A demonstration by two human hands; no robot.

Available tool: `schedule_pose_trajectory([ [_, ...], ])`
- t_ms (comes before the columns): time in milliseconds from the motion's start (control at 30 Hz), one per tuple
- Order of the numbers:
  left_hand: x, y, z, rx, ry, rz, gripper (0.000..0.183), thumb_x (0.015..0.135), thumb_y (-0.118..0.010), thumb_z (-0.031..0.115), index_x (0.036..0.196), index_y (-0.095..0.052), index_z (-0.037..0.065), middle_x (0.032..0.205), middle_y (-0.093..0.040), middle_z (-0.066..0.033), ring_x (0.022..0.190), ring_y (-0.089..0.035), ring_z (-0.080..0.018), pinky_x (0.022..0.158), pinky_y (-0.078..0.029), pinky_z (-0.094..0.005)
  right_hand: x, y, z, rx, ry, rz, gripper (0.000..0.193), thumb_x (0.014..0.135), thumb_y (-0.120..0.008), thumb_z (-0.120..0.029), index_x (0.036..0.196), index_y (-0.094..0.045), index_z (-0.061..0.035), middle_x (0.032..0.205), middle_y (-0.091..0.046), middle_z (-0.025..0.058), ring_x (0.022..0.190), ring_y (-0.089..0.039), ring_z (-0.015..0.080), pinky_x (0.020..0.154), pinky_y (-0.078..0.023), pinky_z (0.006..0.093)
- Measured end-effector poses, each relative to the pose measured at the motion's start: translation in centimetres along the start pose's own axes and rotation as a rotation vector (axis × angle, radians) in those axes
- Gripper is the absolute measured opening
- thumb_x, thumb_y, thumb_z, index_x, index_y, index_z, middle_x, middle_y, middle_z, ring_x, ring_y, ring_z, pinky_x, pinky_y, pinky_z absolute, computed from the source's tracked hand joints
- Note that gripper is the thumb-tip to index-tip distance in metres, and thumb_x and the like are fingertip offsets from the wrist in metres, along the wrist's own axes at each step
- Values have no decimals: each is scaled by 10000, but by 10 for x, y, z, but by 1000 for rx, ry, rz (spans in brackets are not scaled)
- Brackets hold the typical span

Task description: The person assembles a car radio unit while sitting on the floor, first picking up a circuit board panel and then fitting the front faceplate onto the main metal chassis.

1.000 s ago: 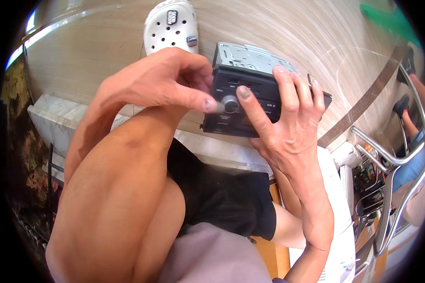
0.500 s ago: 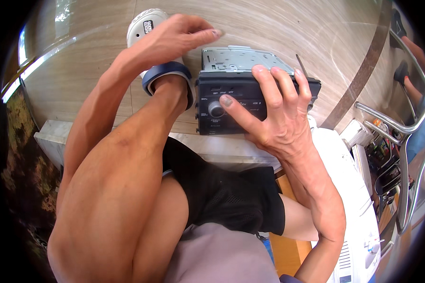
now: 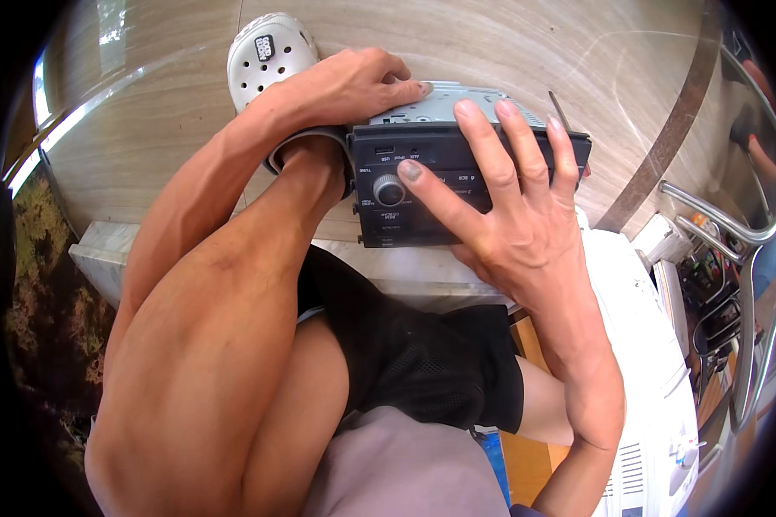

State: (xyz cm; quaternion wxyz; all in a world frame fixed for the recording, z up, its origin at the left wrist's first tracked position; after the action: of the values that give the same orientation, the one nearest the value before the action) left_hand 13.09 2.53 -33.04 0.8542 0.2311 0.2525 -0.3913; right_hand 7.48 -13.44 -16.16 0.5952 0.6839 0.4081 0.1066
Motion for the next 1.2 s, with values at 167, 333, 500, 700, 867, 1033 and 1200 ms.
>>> schedule_pose_trajectory([
  [167,5,-5,-5,8,-18,18,618,978,-583,519,1066,-753,-69,978,-728,-331,942,-717,-456,890,-549,-492,-25,13,-5,175,-296,157,1153,626,-972,-394,1603,-392,-196,1641,-306,268,1513,-317,437,1200,-250,644],
  [333,11,-4,0,11,23,16,739,918,-636,604,1073,-743,-110,974,-722,-344,929,-720,-454,882,-555,-481,-91,-11,1,843,-1197,761,1189,857,-812,-515,1652,-81,-18,1686,-196,269,1545,-243,437,1184,-278,653],
  [500,7,-6,-4,3,6,-46,834,869,-661,695,1032,-756,-118,935,-727,-332,902,-729,-426,844,-564,-474,-79,-31,2,1712,-1399,905,1147,960,-707,-554,1658,28,-18,1705,-125,240,1553,-224,391,1161,-295,651],
  [700,15,-29,10,66,11,-197,974,922,-503,824,1095,-751,-102,927,-733,-309,906,-723,-431,836,-563,-486,-60,-58,18,1374,-1478,709,1130,908,-784,-511,1645,-78,-24,1467,-468,252,1298,-551,320,971,-536,416],
  [867,8,-34,17,-33,-228,-149,917,1005,-413,752,1415,-583,-50,1148,-693,-340,1091,-682,-452,979,-536,-470,-52,-61,19,1421,-1374,895,1182,898,-839,-398,1610,-28,84,1500,-409,307,1339,-525,352,1067,-495,450],
  [1033,10,-46,5,200,-181,-89,870,1010,-300,784,1545,-500,127,1487,-514,-271,1403,-466,-456,1151,-374,-558,-69,-82,13,1469,-1424,1108,865,998,-716,-412,1573,-262,48,1467,-502,230,1334,-537,303,1136,-436,425],
  [1200,5,-63,17,372,-134,-266,853,1029,-185,769,1641,-327,192,1647,-325,-201,1521,-299,-434,1221,-247,-578,-84,-108,15,2120,-1284,925,709,1036,-525,-625,1418,-510,-28,1446,-574,138,1291,-563,280,1115,-461,453],
])
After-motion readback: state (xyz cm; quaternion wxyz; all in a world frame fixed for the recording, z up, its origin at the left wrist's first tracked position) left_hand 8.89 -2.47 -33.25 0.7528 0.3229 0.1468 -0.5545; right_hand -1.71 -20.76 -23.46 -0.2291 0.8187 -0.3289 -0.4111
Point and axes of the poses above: each hand's wrist, its own x-axis towards the middle knuckle, its own y-axis out of the back of the hand, z = x × y, the point moved 5 cm from there along x, towards the middle knuckle
